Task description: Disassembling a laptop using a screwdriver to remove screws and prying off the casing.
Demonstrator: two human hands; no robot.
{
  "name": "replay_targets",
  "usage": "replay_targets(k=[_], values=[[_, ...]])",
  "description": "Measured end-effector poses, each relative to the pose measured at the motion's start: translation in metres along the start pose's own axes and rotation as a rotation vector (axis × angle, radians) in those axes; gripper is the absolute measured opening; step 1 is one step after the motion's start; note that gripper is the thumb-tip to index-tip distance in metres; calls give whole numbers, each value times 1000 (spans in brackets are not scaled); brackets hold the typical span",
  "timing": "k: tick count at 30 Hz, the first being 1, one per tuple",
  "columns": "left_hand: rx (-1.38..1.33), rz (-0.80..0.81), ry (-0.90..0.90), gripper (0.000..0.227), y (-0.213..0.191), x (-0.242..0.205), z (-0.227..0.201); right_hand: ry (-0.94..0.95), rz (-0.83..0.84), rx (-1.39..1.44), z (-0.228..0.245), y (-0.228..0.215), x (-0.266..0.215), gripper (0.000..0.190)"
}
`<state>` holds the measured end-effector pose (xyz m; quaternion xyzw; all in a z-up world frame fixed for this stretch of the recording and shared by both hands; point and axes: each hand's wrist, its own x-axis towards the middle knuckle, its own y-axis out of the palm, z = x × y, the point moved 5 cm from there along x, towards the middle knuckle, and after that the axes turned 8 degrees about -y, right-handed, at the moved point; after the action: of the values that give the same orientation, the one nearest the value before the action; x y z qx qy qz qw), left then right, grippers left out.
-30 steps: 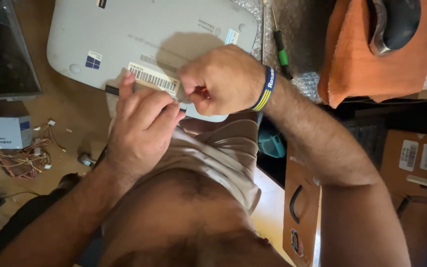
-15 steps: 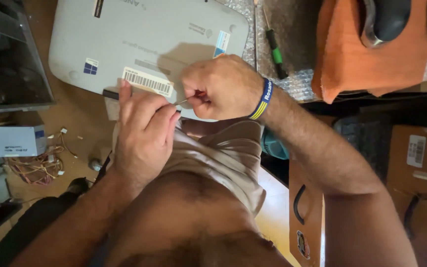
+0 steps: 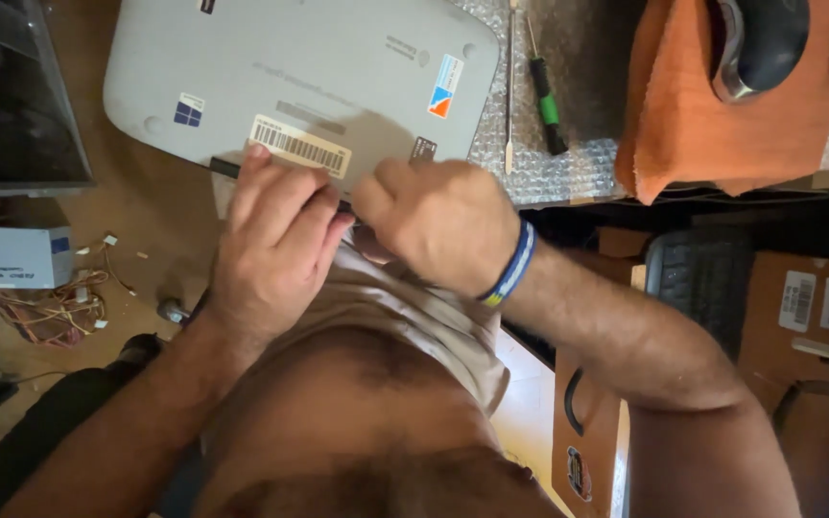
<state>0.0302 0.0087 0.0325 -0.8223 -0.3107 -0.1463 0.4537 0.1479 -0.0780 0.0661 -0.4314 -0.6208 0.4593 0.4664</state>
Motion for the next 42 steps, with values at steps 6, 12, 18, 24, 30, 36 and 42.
replay_targets(k=[6, 12, 18, 24, 30, 36, 42], values=[[40, -40, 131, 14, 0, -3, 4, 64, 37, -181, 28, -10, 17, 24], [58, -16, 197, 10, 2, 0, 3, -106, 310, 533, -48, 34, 45, 22], [25, 9, 137, 14, 5, -5, 8, -160, 501, 781, -64, 56, 53, 8], [17, -11, 118, 15, 0, 1, 5, -241, 472, 292, -36, 35, 51, 51], [-253, -31, 96, 21, -7, 10, 6, -215, 542, -290, 5, 26, 49, 43], [-186, -1, 67, 22, -6, 1, 12, -145, 769, -345, 21, 39, 50, 26], [-184, -60, 82, 23, -5, 0, 12, -202, 884, -74, -1, 38, 63, 30]])
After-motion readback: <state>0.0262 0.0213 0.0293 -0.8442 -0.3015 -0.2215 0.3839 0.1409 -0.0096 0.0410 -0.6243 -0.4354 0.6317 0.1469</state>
